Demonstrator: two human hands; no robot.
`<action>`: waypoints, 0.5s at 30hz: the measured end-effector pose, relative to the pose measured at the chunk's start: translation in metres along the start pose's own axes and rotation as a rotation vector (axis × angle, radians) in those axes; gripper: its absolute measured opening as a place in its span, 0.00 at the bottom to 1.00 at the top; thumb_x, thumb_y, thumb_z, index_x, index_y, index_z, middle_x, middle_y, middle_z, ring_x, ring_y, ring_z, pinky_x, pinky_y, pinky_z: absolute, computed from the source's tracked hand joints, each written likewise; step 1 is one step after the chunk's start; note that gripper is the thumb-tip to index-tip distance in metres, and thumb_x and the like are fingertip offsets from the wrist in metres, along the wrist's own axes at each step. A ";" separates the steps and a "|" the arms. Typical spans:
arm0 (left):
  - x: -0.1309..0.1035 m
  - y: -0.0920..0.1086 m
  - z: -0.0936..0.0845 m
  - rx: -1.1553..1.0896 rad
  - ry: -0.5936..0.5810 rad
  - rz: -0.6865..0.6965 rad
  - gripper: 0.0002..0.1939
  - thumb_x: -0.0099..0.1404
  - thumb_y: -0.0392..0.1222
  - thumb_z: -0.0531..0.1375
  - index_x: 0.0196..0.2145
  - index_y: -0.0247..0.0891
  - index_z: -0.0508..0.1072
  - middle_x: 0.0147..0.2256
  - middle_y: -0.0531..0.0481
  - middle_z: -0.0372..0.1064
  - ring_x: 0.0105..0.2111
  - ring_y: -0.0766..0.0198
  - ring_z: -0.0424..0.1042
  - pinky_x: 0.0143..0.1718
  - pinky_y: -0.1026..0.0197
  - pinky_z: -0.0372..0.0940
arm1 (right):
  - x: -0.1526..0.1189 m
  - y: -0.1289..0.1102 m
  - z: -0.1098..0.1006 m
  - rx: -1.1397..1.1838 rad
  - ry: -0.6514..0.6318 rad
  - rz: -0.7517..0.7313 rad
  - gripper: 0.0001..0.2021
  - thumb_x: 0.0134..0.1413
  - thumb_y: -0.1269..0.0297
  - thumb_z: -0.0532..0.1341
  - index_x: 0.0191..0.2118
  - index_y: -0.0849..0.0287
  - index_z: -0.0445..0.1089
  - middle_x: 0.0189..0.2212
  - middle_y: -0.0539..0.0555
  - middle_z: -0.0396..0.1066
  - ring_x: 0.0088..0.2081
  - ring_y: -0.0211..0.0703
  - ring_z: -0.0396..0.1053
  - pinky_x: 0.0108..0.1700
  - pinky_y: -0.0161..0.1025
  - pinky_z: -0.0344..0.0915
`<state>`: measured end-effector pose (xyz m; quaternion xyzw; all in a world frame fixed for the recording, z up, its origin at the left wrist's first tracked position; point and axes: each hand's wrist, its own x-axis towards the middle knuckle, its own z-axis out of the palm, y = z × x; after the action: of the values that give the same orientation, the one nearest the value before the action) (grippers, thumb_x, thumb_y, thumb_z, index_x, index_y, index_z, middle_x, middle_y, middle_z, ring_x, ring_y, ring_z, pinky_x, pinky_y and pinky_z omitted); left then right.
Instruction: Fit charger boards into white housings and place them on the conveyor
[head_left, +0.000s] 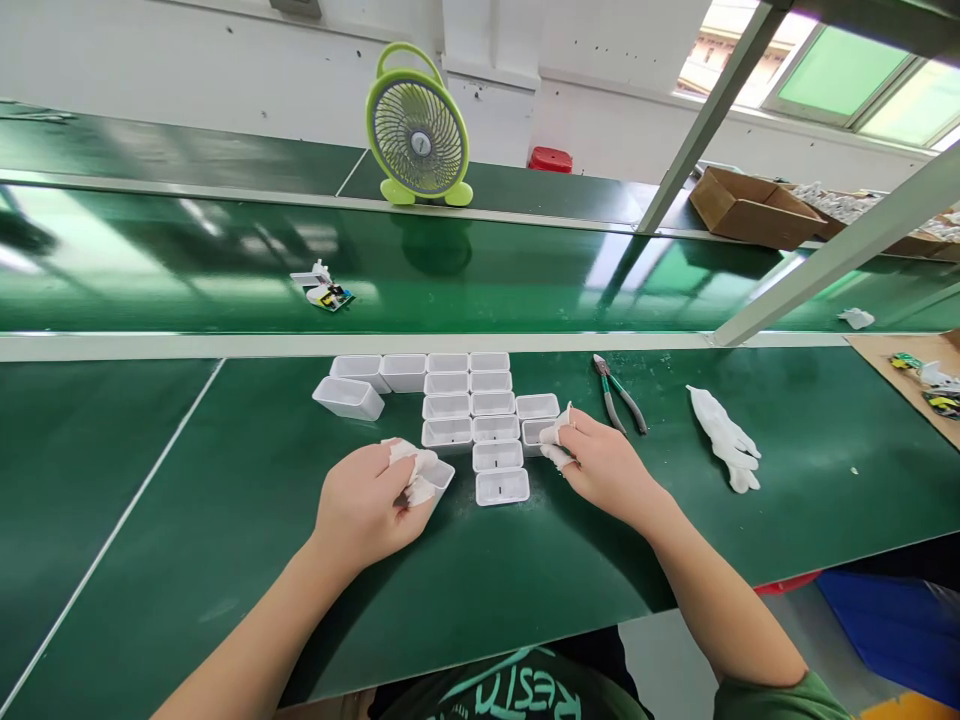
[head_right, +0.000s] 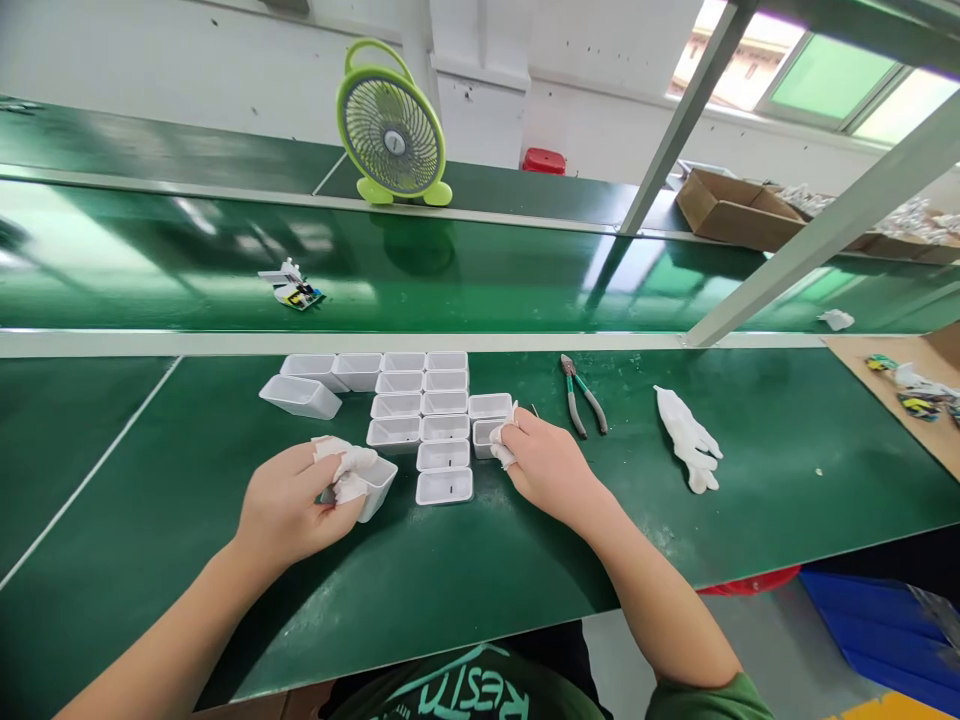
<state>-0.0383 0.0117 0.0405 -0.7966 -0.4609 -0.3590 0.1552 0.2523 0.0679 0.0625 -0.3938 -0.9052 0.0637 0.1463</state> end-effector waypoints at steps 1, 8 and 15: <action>0.000 0.000 0.000 -0.001 0.000 0.004 0.09 0.57 0.32 0.55 0.22 0.40 0.66 0.19 0.53 0.59 0.20 0.64 0.60 0.22 0.63 0.60 | 0.000 0.000 0.003 -0.010 0.014 -0.003 0.06 0.61 0.75 0.57 0.33 0.58 0.68 0.33 0.54 0.67 0.31 0.40 0.64 0.31 0.35 0.59; 0.003 0.005 0.001 -0.004 -0.011 0.013 0.13 0.58 0.32 0.55 0.18 0.41 0.62 0.18 0.54 0.53 0.19 0.65 0.55 0.20 0.63 0.56 | 0.001 0.003 0.014 -0.036 0.085 -0.024 0.08 0.64 0.72 0.56 0.33 0.58 0.68 0.33 0.55 0.68 0.33 0.41 0.66 0.31 0.35 0.61; 0.000 0.006 0.004 -0.009 -0.039 0.000 0.11 0.59 0.31 0.54 0.21 0.40 0.67 0.19 0.52 0.59 0.21 0.64 0.59 0.20 0.62 0.55 | 0.002 0.004 0.016 -0.035 0.104 -0.024 0.09 0.65 0.71 0.54 0.35 0.58 0.70 0.33 0.55 0.68 0.33 0.42 0.67 0.31 0.35 0.61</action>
<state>-0.0313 0.0105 0.0382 -0.8042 -0.4622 -0.3455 0.1426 0.2488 0.0726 0.0465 -0.3880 -0.9022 0.0256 0.1868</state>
